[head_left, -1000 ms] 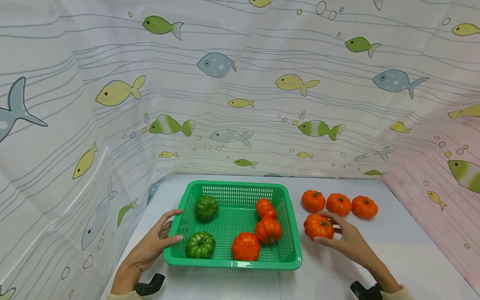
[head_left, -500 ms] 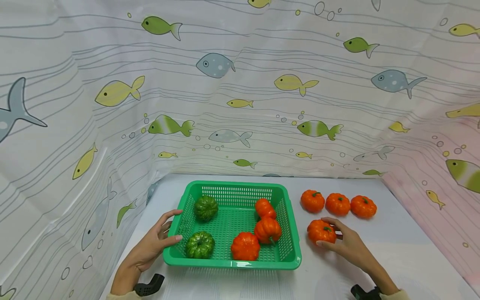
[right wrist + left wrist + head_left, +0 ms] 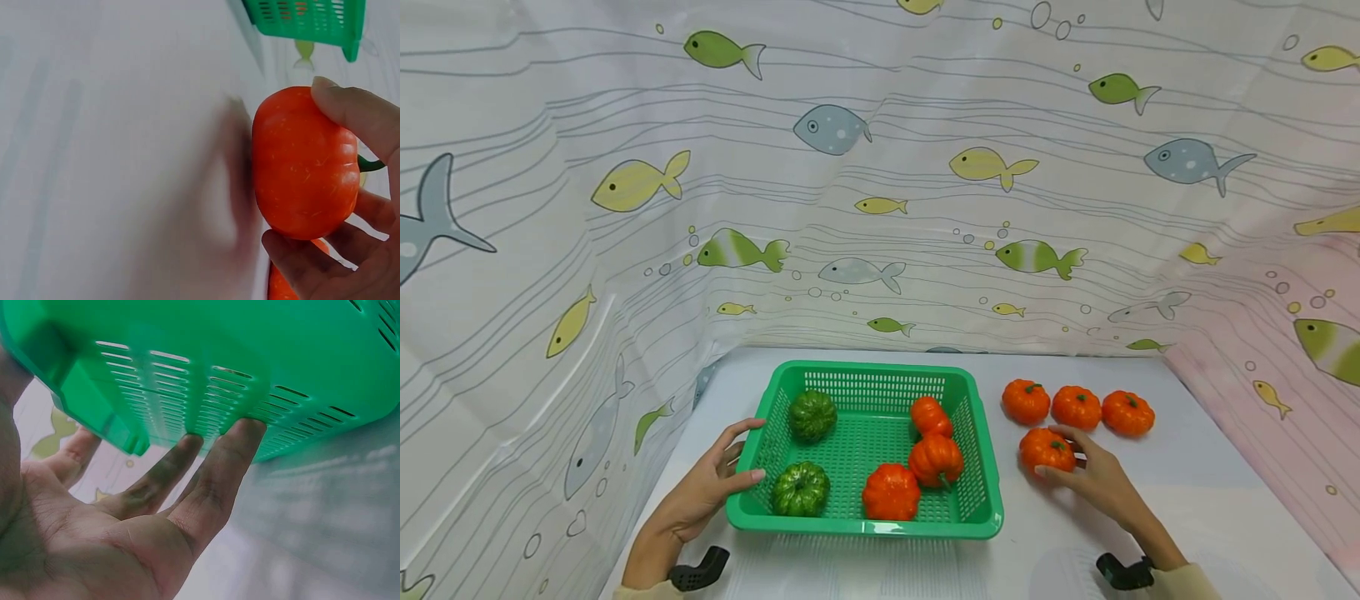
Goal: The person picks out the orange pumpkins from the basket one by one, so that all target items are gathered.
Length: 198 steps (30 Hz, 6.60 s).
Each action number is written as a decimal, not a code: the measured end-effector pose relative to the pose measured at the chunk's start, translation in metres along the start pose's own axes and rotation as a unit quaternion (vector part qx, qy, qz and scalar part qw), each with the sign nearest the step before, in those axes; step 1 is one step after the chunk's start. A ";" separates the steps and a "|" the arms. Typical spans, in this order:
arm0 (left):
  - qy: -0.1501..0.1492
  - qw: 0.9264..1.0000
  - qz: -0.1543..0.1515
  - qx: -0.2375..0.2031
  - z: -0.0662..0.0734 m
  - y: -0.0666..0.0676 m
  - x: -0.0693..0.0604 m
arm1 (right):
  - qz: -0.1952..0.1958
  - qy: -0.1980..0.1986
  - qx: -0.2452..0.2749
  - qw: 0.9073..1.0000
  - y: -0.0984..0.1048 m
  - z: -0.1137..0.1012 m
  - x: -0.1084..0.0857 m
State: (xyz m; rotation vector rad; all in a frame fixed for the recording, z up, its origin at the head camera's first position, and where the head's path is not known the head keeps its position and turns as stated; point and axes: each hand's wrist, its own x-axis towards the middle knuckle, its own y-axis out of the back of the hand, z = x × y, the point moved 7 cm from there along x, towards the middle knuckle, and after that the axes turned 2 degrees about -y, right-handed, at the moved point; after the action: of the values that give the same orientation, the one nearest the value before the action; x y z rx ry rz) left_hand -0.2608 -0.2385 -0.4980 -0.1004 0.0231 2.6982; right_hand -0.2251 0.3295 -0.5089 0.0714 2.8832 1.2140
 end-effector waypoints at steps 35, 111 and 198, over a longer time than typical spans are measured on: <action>-0.004 1.000 -0.003 0.000 0.004 -0.003 -0.003 | 0.043 0.113 -0.033 0.992 0.047 -0.077 0.011; -0.001 1.000 -0.011 -0.005 -0.002 -0.003 -0.002 | -0.362 0.362 -0.164 0.844 -0.163 -0.254 0.022; -0.008 1.000 -0.014 0.002 0.003 -0.004 -0.004 | -0.152 0.338 -0.024 0.929 -0.078 -0.264 0.029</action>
State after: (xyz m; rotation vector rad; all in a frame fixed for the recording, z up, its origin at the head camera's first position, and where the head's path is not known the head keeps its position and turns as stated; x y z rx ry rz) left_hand -0.2557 -0.2367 -0.4942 -0.0778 0.0234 2.6711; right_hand -0.2643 0.0873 -0.3797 -0.9385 3.1975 1.4616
